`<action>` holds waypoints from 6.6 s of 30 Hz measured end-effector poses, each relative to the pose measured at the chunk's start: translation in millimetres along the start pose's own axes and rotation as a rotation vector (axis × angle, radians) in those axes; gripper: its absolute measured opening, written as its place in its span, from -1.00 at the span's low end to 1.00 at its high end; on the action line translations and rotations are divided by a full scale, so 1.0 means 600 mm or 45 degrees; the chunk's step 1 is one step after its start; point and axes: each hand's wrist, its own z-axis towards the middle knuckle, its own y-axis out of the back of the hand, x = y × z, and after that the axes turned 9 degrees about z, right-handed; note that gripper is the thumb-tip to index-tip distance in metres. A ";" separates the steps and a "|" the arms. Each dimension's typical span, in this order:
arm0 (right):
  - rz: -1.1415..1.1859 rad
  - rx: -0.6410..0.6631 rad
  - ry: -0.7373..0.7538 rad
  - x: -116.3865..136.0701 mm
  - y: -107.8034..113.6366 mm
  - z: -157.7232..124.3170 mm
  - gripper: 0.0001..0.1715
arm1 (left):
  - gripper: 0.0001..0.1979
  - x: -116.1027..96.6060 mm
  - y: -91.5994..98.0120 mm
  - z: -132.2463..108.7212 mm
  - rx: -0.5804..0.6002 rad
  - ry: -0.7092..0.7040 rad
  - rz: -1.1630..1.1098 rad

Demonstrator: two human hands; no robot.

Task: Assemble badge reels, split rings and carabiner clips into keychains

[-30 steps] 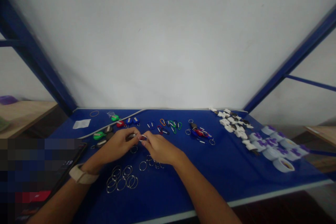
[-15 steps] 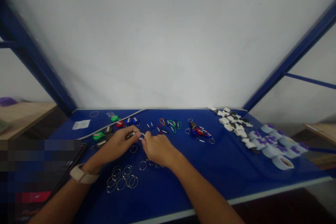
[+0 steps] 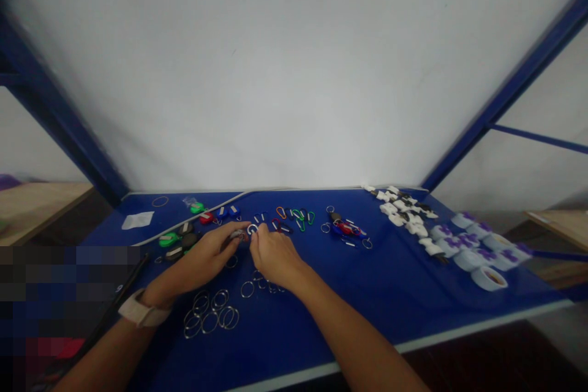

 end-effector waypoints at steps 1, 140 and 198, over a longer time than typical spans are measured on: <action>0.016 -0.002 -0.011 0.000 -0.002 0.000 -0.68 | -0.64 0.001 -0.002 0.000 -0.020 -0.024 0.018; 0.519 0.005 0.098 -0.040 -0.013 0.009 -0.85 | -0.80 0.002 0.019 0.006 0.054 0.315 -0.353; 0.871 -0.126 0.418 -0.016 0.022 -0.007 -0.76 | -0.73 -0.006 0.026 0.011 0.067 0.226 -0.796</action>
